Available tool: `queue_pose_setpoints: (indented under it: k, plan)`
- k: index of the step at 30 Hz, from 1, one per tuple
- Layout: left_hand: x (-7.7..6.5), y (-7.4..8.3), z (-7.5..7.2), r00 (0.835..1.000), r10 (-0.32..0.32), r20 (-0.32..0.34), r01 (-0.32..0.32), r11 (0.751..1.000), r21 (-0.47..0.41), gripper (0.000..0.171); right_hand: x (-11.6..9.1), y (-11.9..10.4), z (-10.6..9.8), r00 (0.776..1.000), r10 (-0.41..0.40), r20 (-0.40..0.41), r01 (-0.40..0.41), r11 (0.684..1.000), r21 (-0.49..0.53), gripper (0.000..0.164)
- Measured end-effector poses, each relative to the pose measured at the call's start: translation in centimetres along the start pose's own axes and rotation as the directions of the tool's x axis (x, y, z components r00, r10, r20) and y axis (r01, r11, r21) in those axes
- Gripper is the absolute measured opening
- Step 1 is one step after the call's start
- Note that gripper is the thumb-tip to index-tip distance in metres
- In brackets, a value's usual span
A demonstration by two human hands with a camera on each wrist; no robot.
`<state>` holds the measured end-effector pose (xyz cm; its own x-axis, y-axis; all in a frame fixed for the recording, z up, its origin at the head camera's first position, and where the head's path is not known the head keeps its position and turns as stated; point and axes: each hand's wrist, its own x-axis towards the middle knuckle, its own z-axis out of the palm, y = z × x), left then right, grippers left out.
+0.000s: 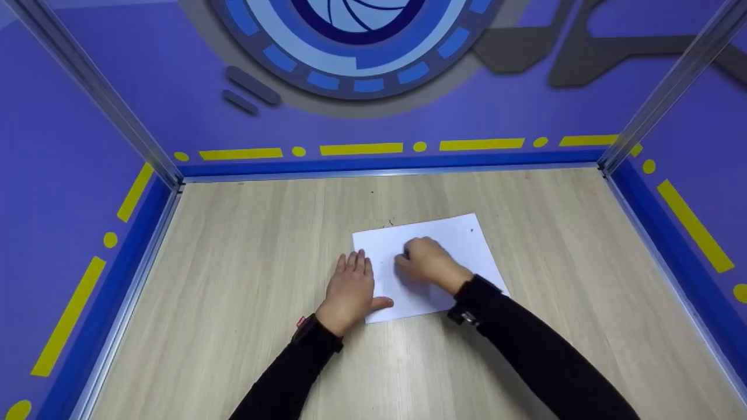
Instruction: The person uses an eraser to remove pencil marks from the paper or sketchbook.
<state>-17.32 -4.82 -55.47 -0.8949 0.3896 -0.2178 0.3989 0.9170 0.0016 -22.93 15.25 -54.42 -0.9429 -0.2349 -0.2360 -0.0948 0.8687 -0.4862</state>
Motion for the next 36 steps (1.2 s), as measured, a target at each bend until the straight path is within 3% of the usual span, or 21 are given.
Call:
queue_pose_setpoints:
  k: [6, 16, 21, 29, 36]
  plan:
    - [0.1, -0.1, 0.0, 1.0, 0.003, 0.01, -0.003, 1.0, -0.007, 0.113, 1.9, -3.6, 1.8, 0.999, -0.04, 0.031, 0.042, 0.997, -0.061, 0.036]
    - [0.2, -0.2, -0.1, 1.0, -0.007, -0.002, 0.007, 1.0, 0.01, 0.113, 3.1, -3.9, 2.2, 0.997, -0.04, 0.067, 0.048, 0.992, -0.115, 0.037]
    - [0.0, -0.2, 0.1, 1.0, -0.009, 0.0, 0.009, 1.0, 0.019, 0.113, 2.4, -1.5, 1.3, 0.999, -0.001, 0.044, 0.005, 0.997, -0.082, 0.028]
    - [0.1, -0.3, 0.0, 0.999, -0.022, 0.028, 0.021, 1.0, 0.022, 0.115, 0.3, 4.9, -1.3, 0.999, 0.016, -0.038, -0.017, 1.0, -0.008, 0.032]
    - [0.1, 0.0, 0.0, 0.999, -0.014, 0.042, 0.014, 1.0, 0.011, 0.115, -1.6, 9.4, -3.4, 0.997, 0.069, -0.045, -0.07, 0.998, -0.006, 0.026]
